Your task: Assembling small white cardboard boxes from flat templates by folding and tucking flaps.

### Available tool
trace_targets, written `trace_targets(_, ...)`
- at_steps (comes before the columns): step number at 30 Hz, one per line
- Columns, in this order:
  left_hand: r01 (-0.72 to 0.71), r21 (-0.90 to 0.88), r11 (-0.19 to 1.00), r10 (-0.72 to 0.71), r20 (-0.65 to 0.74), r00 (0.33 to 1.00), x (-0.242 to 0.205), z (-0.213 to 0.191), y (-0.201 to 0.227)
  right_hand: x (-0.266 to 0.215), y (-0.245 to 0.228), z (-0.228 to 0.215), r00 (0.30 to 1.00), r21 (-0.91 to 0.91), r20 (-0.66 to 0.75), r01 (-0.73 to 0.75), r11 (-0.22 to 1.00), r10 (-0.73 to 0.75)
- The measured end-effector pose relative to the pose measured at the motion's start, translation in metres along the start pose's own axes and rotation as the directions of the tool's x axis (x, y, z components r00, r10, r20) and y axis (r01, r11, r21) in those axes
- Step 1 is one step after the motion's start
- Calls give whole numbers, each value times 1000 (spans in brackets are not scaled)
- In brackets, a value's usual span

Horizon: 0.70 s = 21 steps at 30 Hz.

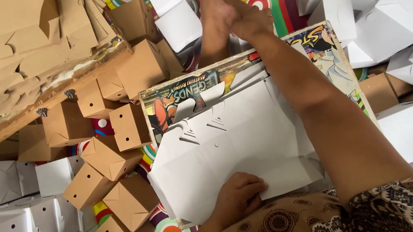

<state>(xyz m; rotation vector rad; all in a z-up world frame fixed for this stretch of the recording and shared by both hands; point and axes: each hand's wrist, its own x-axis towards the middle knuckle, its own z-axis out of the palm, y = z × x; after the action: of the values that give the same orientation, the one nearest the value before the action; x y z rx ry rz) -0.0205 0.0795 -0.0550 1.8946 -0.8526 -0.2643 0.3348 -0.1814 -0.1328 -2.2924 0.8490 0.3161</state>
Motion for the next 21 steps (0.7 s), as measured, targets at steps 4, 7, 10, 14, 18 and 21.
trace_targets(4, -5, 5, 1000, 5, 21, 1000, 1, -3, -2, 16, 9, 4, 997, -147, -56, 36, 988, -45)
trace_targets(7, -3, -8, 1000, 3, 25, 1000, 3, -4, -5, 7, 4, -6, 999, -106, -37, -12, 994, 8)
trace_targets(10, -8, -3, 1000, 8, 15, 1000, -2, -6, -2, -2, 6, 2, 999, -132, -36, 22, 991, -27)
trace_targets(14, -10, -21, 1000, 10, 0, 1000, -5, -7, -2, -5, 2, 10, 983, -221, -132, 95, 971, -126)
trace_targets(18, 8, -21, 1000, -8, -6, 1000, -7, -7, -1, -9, 0, 19, 959, -313, -186, 146, 938, -211)
trace_targets(21, 10, -31, 999, -11, -10, 1000, -6, -10, 0, -22, -12, 13, 957, -271, -129, 216, 938, -258)
